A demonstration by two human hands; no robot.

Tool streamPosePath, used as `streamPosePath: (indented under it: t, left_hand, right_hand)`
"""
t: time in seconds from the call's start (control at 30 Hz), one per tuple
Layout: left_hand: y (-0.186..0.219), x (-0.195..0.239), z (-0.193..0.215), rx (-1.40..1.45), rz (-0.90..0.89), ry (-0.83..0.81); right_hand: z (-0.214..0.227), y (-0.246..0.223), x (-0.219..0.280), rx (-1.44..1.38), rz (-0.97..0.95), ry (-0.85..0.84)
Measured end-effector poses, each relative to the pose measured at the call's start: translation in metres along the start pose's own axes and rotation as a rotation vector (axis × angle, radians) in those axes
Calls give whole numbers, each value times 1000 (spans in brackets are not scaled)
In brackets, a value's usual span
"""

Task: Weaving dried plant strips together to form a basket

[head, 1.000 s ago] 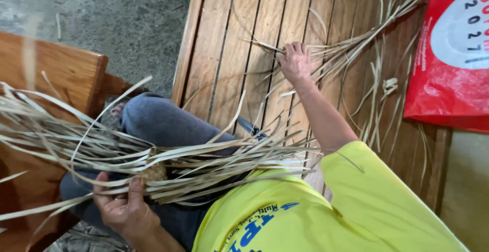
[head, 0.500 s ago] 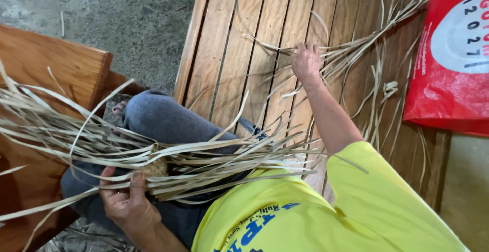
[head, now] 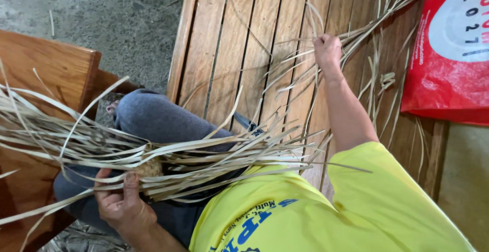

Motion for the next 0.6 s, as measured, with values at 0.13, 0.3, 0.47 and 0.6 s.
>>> streamPosePath:
  t: [0.13,0.3,0.47,0.6]
  left_hand:
    - [-5,-2,1,-13,-12,15]
    - [-6,-2,-1,15,1,-5]
    - [-8,-2,2,55,26,16]
    - [-10,-4,2,22,14,-17]
  right_hand:
    - [35,-48,28,343,-13,-135]
    - [-39,-78,64,320,592,-105]
    - [-69,-118,88,247,800,-36]
    - [-47,-131,58,-104,535,-153]
Point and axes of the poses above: each hand's wrist, its own x-axis away from the middle knuckle, its own z-axis out of the back of the hand, y = z × x, the point moved 2 cm from there along -x, towards the middle knuckle, and after that the axes turned 2 degrees about -x, right-handed, at the moved point
